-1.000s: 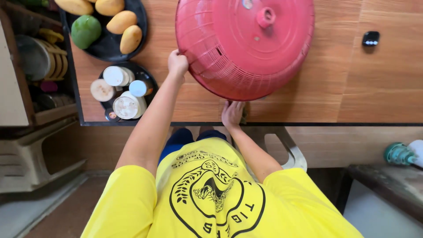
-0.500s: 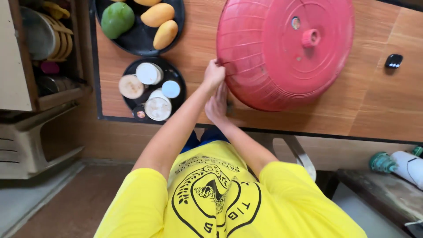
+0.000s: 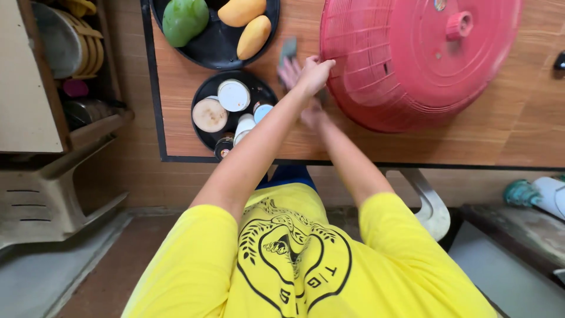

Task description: Wiping a table surface with a cloth and organizing food items and jars

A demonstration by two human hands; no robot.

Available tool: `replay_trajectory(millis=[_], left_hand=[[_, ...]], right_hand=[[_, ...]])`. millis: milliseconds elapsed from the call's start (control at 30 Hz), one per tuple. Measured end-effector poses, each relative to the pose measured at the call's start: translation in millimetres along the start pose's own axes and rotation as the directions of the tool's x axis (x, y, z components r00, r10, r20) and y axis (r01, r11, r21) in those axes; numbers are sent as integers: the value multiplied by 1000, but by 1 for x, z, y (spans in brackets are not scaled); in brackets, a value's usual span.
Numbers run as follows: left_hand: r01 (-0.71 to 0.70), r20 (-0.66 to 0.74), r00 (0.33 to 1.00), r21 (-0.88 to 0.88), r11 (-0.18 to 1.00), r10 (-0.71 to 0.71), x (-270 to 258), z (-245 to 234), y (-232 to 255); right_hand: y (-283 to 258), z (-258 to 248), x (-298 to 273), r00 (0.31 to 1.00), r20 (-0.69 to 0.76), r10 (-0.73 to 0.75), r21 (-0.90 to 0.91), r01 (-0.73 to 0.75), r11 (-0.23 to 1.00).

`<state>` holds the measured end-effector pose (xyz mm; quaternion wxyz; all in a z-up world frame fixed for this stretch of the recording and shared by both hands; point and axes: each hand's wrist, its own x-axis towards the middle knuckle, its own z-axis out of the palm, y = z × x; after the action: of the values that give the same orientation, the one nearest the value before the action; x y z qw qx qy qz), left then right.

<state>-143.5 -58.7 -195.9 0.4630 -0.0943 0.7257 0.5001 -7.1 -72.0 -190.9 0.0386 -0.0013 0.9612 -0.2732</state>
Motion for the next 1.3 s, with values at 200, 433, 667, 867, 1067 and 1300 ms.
replay_trajectory(millis=[200, 433, 667, 867, 1067, 1300], left_hand=[[297, 138, 955, -521, 800, -264, -50, -12, 4], [-66, -20, 998, -186, 980, 64, -108, -32, -15], [-848, 33, 524, 108, 519, 851, -268, -211, -15], [-526, -170, 511, 713, 463, 842, -224, -318, -113], [-395, -106, 804, 640, 659, 585, -147, -313, -154], [-614, -29, 668, 545, 572, 744, -117, -312, -155]], right_hand=[[8, 32, -131, 1000, 1, -10, -73, 10, 997], [-31, 16, -193, 909, -149, 389, 84, -380, 921], [-41, -40, -159, 697, 201, 689, 348, -708, 615], [21, 25, -183, 553, 217, 804, 732, -637, 241], [-62, -42, -176, 459, 517, 723, 849, -164, -503], [-192, -100, -156, 348, 445, 825, 800, 260, -541]])
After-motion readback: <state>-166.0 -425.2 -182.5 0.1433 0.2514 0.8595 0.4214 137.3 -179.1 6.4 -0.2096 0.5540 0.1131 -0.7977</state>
